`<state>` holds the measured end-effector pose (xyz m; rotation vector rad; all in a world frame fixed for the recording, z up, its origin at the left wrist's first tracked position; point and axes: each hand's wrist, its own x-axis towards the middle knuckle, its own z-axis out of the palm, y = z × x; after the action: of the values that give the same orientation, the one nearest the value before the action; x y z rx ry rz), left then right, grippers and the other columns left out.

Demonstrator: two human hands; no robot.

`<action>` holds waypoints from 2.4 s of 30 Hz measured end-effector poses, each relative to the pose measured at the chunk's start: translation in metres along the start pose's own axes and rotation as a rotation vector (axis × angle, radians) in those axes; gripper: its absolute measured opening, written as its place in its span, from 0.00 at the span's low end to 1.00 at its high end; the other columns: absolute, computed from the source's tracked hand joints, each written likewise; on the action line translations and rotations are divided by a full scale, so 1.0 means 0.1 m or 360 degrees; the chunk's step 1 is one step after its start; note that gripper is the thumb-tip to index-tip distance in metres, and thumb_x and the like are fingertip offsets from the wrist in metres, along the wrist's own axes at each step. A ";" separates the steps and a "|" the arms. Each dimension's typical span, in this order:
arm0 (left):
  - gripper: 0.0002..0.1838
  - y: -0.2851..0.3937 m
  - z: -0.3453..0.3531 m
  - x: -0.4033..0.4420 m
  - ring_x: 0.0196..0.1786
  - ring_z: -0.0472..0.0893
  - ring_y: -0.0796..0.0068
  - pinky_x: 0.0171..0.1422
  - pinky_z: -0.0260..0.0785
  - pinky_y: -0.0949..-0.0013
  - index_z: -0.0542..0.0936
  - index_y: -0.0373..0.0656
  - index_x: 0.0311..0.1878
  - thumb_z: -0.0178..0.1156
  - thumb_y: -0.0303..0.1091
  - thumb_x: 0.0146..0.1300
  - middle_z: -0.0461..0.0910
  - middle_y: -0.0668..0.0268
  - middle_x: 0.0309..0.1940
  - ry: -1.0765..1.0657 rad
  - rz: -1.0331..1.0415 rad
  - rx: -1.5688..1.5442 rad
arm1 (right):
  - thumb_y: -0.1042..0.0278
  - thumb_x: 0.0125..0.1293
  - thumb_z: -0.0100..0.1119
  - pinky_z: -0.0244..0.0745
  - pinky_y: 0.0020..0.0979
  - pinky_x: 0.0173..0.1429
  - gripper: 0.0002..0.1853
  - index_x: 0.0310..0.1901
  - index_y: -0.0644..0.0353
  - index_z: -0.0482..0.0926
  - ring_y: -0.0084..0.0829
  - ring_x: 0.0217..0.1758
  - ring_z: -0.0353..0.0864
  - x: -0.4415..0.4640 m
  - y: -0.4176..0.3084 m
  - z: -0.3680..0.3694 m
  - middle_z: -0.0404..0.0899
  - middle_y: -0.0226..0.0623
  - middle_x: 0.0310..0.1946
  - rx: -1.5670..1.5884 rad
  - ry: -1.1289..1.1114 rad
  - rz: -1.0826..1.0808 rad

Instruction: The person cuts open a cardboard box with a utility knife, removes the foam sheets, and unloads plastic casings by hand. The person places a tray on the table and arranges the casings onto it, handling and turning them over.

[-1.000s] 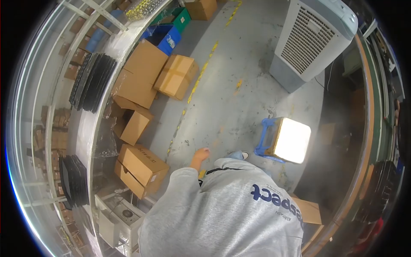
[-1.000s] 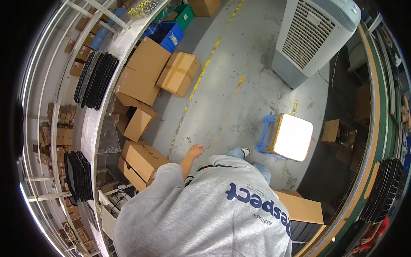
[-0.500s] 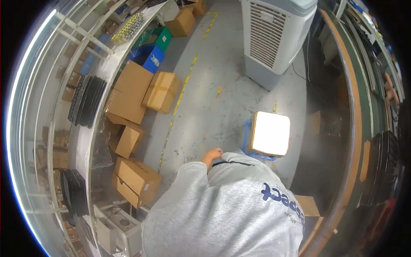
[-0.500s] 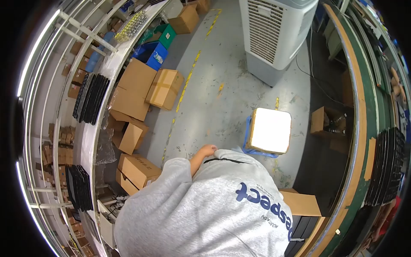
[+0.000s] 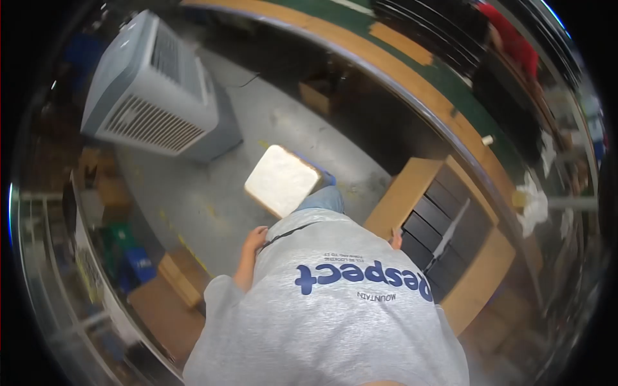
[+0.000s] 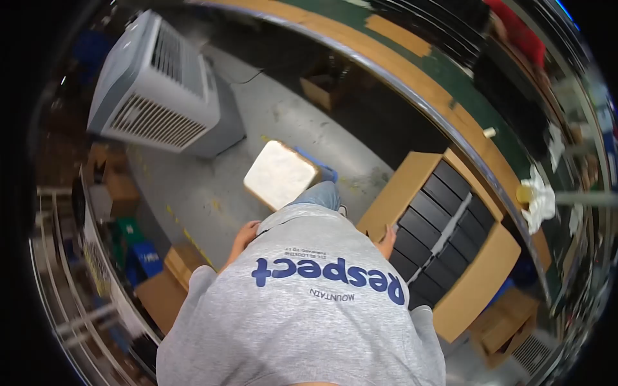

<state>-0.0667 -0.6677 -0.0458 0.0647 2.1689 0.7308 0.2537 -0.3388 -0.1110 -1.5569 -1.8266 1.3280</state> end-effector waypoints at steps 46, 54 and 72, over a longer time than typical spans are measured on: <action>0.28 6.24 1.14 3.45 0.70 0.45 0.54 0.66 0.35 0.37 0.52 0.54 0.68 0.39 0.43 0.64 0.44 0.64 0.70 0.0405 0.2003 0.1732 | 0.72 0.60 0.49 0.69 0.34 0.52 0.12 0.45 0.61 0.76 0.38 0.47 0.77 2.01 -1.94 0.72 0.78 0.44 0.41 0.0235 0.0612 0.0448; 0.33 5.87 1.59 2.95 0.69 0.44 0.44 0.62 0.36 0.29 0.51 0.53 0.68 0.45 0.49 0.61 0.43 0.54 0.69 0.0175 0.1665 0.1508 | 0.85 0.57 0.44 0.68 0.28 0.51 0.13 0.42 0.64 0.75 0.33 0.47 0.74 3.20 -4.45 -1.77 0.76 0.40 0.41 0.0082 0.1341 -0.0993; 0.19 5.58 0.52 2.93 0.48 0.76 0.67 0.47 0.68 0.67 0.71 0.44 0.56 0.47 0.41 0.66 0.75 0.60 0.49 -0.0891 0.1018 -0.0101 | 0.71 0.46 0.58 0.72 0.39 0.50 0.17 0.42 0.56 0.74 0.39 0.50 0.74 4.76 -7.01 -3.09 0.76 0.40 0.41 -0.1929 0.1112 -0.0759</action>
<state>-0.3305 -0.0966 0.0159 0.8560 1.5730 0.9884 -0.0248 0.2688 0.4952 -1.5221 -2.3056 -0.6604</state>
